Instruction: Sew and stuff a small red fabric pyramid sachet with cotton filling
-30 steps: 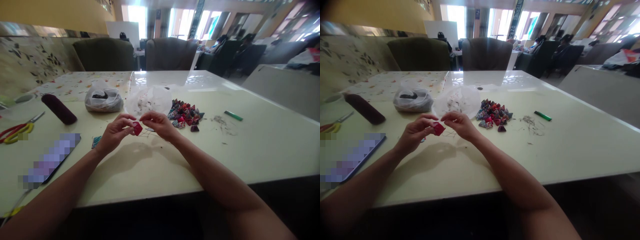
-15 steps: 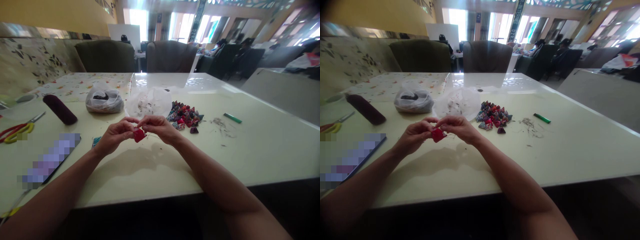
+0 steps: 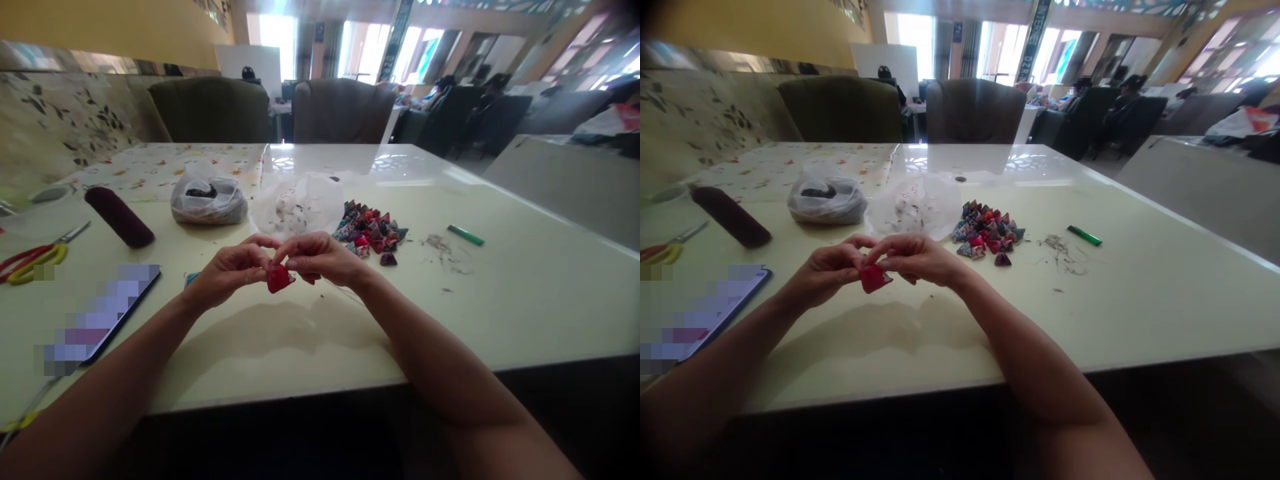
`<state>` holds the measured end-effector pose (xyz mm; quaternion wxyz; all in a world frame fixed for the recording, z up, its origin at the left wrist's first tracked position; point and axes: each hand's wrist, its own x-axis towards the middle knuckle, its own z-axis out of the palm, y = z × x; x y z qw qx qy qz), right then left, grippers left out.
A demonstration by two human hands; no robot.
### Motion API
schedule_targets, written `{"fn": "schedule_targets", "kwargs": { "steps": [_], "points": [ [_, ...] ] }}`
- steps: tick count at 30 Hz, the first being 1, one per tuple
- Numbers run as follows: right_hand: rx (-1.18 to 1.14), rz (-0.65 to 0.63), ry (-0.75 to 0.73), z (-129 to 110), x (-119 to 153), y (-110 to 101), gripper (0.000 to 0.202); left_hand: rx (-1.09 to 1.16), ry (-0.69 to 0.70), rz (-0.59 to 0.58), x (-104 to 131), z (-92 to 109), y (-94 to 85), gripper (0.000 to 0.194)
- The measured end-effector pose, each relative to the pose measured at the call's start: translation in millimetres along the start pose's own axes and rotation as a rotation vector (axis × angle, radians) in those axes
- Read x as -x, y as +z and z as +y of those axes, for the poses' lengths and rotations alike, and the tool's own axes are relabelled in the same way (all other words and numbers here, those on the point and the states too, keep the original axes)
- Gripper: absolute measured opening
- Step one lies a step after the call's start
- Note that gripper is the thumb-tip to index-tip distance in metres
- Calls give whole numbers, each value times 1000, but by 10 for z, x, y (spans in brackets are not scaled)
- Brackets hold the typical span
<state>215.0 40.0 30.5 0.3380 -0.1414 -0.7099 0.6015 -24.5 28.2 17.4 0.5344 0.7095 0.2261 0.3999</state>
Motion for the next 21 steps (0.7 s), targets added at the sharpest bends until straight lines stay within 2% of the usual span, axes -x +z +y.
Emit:
{"fn": "schedule_targets", "kwargs": {
  "steps": [6, 14, 21],
  "points": [
    [64, -91, 20, -48, 29, -8, 24, -7, -10, -47, 7, 31, -18, 3],
    [114, -151, 66, -103, 36, -1, 25, -36, -5, -83, -10, 79, -14, 3],
    [179, -201, 103, -158, 56, -5, 26, -113, 3, -140, -36, 133, -54, 14]
  ]
}}
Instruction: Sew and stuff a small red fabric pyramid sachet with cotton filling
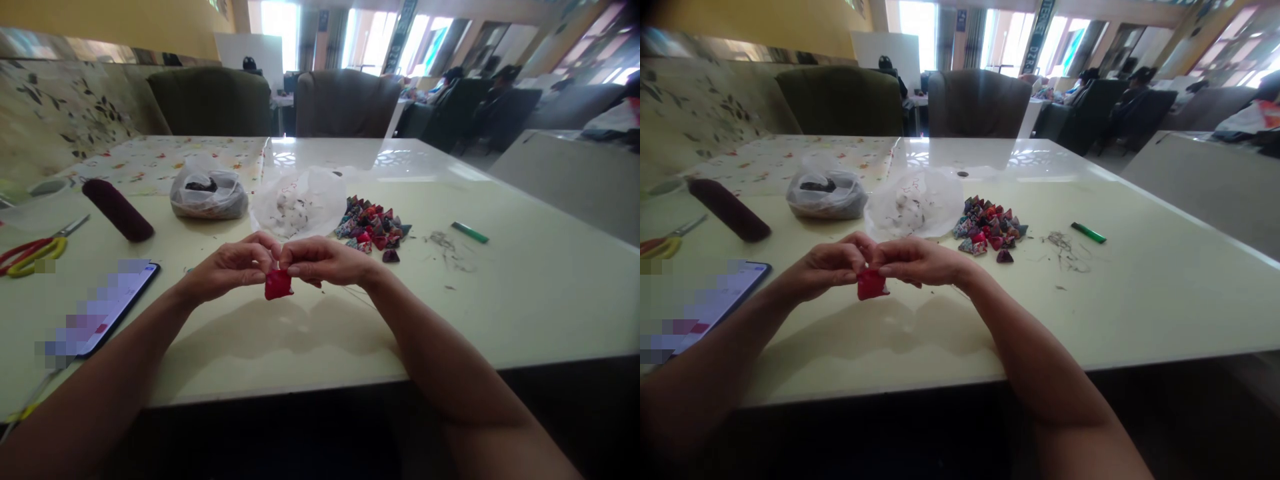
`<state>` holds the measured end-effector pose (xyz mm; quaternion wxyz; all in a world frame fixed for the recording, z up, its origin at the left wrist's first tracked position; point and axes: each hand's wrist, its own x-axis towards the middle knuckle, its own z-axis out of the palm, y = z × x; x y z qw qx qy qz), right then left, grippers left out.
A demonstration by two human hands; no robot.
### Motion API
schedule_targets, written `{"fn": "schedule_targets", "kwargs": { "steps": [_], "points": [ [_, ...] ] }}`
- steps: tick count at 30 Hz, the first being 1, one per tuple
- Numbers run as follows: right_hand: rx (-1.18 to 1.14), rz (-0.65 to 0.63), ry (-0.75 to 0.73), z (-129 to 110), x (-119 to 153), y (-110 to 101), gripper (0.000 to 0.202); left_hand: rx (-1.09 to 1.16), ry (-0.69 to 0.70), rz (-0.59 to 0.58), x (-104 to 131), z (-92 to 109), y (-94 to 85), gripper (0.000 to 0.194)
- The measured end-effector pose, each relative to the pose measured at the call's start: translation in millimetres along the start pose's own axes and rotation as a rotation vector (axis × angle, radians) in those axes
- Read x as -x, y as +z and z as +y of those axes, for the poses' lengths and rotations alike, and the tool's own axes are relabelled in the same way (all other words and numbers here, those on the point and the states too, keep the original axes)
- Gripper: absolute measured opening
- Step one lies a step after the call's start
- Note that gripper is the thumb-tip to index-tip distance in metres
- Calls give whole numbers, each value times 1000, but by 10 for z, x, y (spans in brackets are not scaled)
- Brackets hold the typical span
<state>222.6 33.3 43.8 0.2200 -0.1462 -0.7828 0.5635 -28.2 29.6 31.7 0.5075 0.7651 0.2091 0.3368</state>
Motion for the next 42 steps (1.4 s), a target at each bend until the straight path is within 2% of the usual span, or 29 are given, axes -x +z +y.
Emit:
{"fn": "schedule_targets", "kwargs": {
  "steps": [5, 8, 14, 17, 23, 31, 34, 40, 42],
  "points": [
    [67, -34, 18, -71, 8, 12, 23, -63, -20, -61, 8, 30, -55, 16],
    [53, -5, -17, -63, -11, 32, 17, -76, -31, -27, 6, 37, -51, 21],
    [11, 360, -171, 35, -75, 105, 17, 2, -41, 97, 1, 4, 13, 18],
    [17, 433, -180, 52, -99, 137, 17, 63, -57, 120, -5, -26, 37, 16],
    [16, 453, -171, 39, -117, 169, 10, 32, -10, 226, -14, -85, 26, 15],
    [87, 468, -141, 44, -117, 161, 14, -4, 1, 240, -9, -92, 21, 17],
    [138, 458, -137, 73, -125, 160, 16, -19, -1, 213, -17, -72, 31, 18],
    [210, 602, -207, 139, -141, 172, 14, 41, -8, 205, -25, -51, 53, 15],
    [214, 600, -217, 138, -145, 178, 12, 71, -9, 214, -25, -59, 57, 12]
  ]
}}
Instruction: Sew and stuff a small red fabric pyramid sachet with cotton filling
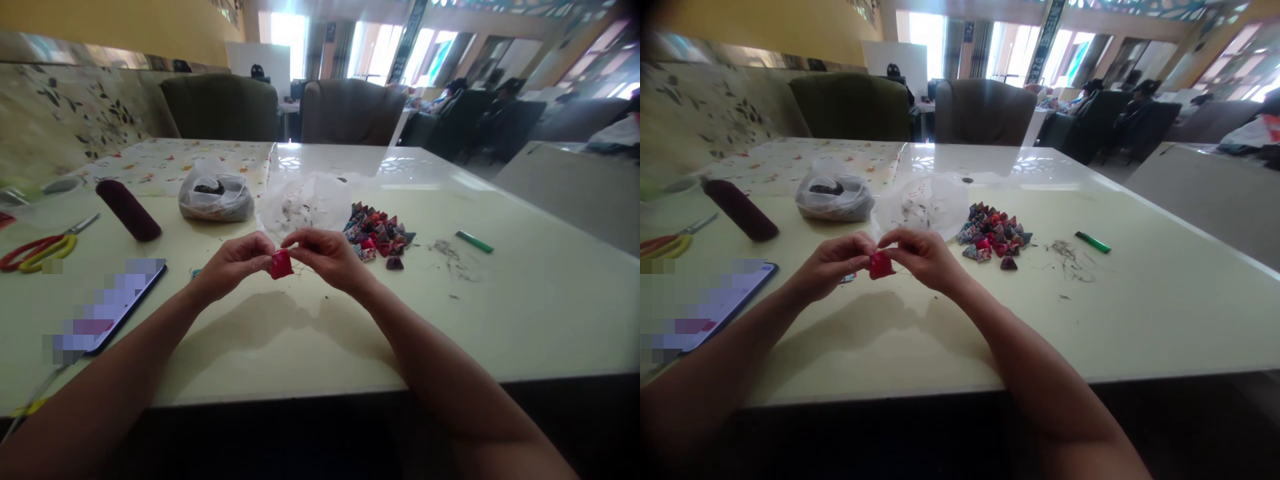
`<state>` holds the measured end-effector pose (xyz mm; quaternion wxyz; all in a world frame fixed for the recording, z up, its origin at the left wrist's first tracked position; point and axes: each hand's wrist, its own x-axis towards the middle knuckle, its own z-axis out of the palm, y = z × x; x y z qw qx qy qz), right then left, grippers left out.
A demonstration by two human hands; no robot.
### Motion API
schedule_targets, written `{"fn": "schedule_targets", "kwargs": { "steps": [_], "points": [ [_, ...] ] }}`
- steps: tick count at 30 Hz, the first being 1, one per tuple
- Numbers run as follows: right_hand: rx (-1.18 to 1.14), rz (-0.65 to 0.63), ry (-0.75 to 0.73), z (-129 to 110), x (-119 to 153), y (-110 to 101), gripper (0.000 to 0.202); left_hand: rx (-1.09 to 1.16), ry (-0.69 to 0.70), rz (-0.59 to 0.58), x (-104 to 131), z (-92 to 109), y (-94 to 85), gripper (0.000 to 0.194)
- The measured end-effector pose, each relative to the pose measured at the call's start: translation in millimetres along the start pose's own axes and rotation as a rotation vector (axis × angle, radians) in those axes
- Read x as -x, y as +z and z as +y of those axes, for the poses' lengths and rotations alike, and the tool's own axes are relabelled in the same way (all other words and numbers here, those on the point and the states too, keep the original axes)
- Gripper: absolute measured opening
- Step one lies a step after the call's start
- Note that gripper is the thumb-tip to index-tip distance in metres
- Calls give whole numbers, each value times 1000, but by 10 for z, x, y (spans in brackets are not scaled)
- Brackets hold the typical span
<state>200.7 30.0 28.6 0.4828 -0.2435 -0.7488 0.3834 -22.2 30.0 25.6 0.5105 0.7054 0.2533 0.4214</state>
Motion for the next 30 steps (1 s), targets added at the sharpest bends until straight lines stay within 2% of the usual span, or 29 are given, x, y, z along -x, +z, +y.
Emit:
{"fn": "schedule_targets", "kwargs": {
  "steps": [6, 14, 25, 30],
  "points": [
    [-2, -49, 3, 10, -4, 18, 11, 55, 1, 33, -7, -24, 14, 10],
    [97, 55, -25, -6, 12, 20, 12, 29, -3, 51, -2, -37, 10, 9],
    [90, -39, -20, 18, 14, 34, 13, 7, -10, 73, -2, -30, 38, 12],
    [153, -81, -5, -18, 13, 18, 13, -86, 50, 62, -8, -29, 37, 13]
  ]
}}
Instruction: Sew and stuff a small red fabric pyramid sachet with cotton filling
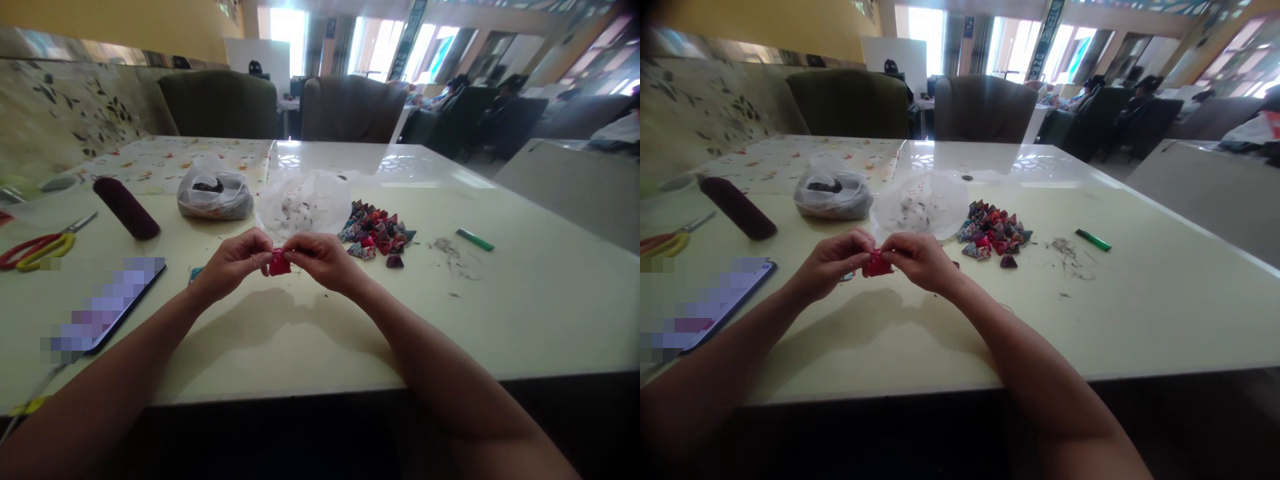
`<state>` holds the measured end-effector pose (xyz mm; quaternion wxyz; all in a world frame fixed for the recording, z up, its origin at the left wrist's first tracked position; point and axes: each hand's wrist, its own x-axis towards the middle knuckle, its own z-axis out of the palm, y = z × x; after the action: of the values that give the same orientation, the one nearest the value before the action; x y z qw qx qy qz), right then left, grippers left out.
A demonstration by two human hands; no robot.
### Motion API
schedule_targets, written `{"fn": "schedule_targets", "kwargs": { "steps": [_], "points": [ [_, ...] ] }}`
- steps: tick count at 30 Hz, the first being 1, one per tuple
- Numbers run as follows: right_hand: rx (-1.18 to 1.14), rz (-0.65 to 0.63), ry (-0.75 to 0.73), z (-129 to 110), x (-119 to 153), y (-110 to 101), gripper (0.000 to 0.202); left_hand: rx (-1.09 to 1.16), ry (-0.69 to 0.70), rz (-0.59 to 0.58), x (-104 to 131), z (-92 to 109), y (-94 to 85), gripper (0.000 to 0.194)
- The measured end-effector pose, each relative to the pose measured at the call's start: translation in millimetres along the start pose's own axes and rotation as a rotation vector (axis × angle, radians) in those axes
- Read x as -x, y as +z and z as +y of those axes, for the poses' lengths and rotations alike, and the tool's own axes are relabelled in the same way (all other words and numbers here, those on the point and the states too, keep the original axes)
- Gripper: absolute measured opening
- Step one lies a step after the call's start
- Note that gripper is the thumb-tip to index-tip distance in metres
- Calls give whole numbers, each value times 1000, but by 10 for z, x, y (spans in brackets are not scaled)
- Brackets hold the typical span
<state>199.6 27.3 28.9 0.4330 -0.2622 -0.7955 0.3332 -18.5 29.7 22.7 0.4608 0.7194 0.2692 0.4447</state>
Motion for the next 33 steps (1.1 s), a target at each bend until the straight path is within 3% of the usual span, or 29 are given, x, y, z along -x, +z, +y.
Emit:
{"fn": "schedule_targets", "kwargs": {
  "steps": [10, 15, 21, 26, 33],
  "points": [
    [268, -203, -92, -57, -7, -98, 21, -489, 209, -126, -17, 166, -90, 8],
    [412, -179, -128, -64, 13, -53, 25, -542, 196, -167, -8, 125, -101, 11],
    [321, -223, -116, -38, 4, -41, 28, -573, 249, -179, -11, 88, -95, 14],
    [263, -187, -135, -33, 6, -4, 30, -570, 244, -135, -1, 127, -55, 16],
    [363, -87, -147, 5, 29, 61, 27, -609, 262, -67, 10, 84, -13, 13]
  ]
}}
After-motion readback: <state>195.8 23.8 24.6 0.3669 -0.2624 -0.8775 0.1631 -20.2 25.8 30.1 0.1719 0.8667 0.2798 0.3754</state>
